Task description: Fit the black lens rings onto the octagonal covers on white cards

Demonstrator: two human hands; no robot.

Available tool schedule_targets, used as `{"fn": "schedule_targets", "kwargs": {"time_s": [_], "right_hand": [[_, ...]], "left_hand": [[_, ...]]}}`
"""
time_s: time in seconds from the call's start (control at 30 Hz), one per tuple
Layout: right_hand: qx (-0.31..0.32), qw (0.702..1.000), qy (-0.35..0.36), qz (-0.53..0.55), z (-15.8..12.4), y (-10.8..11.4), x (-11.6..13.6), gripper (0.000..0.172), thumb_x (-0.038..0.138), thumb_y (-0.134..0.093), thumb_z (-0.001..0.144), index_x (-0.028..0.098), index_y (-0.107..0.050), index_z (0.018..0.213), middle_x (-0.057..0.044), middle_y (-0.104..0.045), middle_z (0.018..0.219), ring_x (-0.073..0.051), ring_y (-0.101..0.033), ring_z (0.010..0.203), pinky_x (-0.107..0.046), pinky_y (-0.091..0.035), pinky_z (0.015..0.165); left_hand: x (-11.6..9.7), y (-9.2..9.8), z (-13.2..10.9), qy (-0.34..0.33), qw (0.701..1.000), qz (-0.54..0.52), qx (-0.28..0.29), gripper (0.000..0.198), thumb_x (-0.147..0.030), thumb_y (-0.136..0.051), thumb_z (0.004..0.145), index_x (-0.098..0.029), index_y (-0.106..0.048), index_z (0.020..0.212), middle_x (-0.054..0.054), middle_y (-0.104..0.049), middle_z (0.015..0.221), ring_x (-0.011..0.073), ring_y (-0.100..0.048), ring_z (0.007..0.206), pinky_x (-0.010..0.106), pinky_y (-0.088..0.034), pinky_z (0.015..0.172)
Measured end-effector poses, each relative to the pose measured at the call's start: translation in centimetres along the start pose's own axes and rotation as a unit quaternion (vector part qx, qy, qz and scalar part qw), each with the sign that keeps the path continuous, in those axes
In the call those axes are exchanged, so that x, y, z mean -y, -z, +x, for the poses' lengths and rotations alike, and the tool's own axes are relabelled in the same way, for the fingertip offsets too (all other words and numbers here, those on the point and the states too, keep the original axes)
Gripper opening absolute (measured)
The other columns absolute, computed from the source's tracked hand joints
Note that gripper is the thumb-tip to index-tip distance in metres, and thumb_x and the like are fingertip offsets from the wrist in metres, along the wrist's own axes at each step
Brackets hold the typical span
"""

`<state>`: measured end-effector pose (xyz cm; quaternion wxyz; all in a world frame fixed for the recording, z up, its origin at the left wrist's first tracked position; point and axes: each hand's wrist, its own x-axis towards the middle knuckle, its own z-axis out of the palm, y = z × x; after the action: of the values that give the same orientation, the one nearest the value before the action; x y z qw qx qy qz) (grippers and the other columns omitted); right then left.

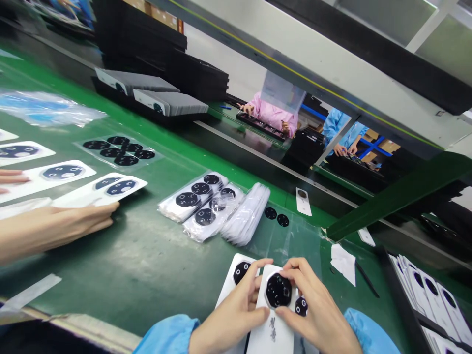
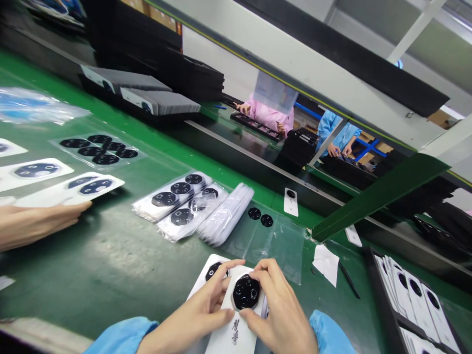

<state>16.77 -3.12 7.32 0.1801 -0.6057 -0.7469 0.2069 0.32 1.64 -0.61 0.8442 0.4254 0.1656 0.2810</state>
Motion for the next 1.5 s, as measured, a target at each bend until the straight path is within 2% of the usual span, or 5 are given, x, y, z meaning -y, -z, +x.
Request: {"fn": "schedule_targets", "kwargs": {"time_s": [0.83,0.97,1.07,1.17,1.5], "right_hand": [[0.01,0.999,-0.015,-0.046,0.0,0.0,0.9,0.037,0.004,-0.059,0.068,0.022,-0.049,0.099,-0.005,-0.049,0.107,-0.019,-0.057,0.09,-0.029,-0.05,0.075],[-0.009,0.997,-0.02,-0.076,-0.1,-0.5,1.0,0.039,0.003,-0.064,0.066,0.022,-0.049,0.097,-0.004,-0.051,0.105,-0.019,-0.058,0.086,-0.029,-0.051,0.071],[-0.033,0.995,-0.011,-0.096,-0.2,-0.8,1.1,0.041,0.003,-0.065,0.065,0.023,-0.05,0.097,-0.004,-0.053,0.104,-0.019,-0.059,0.084,-0.029,-0.051,0.067],[-0.058,0.992,-0.002,-0.115,-0.2,-1.1,1.1,0.042,0.003,-0.069,0.063,0.023,-0.051,0.096,-0.005,-0.054,0.104,-0.019,-0.06,0.08,-0.029,-0.051,0.063],[-0.117,0.979,0.026,-0.163,-0.6,-2.3,0.4,0.045,0.013,-0.078,0.062,0.02,-0.056,0.101,-0.002,-0.055,0.082,-0.02,-0.06,0.069,-0.029,-0.051,0.054]], "left_hand": [[-0.9,-0.4,-0.5,0.02,0.998,0.053,-0.002,0.076,-0.012,-0.052,0.066,-0.029,-0.02,0.133,0.005,-0.054,0.117,0.0214,-0.057,0.096,0.035,-0.041,0.083],[-1.3,-0.6,-1.0,0.05,0.99,0.12,-0.058,0.067,-0.016,-0.045,0.074,-0.029,-0.022,0.136,0.004,-0.046,0.132,0.0241,-0.043,0.12,0.04,-0.026,0.103],[-1.1,-1.2,-1.3,0.05,0.984,0.132,-0.106,0.049,-0.036,-0.039,0.089,-0.028,-0.026,0.135,0.003,-0.04,0.139,0.0239,-0.027,0.133,0.038,-0.016,0.109],[-0.9,-1.9,-1.4,0.04,0.977,0.148,-0.15,0.049,-0.051,-0.031,0.091,-0.027,-0.028,0.134,0.004,-0.04,0.139,0.0255,-0.029,0.132,0.036,-0.023,0.107],[-0.1,-1.7,-0.6,-0.009,0.968,0.201,-0.147,0.037,-0.046,-0.034,0.093,-0.024,-0.035,0.124,0.004,-0.053,0.121,0.0211,-0.05,0.108,0.029,-0.035,0.094]]}}
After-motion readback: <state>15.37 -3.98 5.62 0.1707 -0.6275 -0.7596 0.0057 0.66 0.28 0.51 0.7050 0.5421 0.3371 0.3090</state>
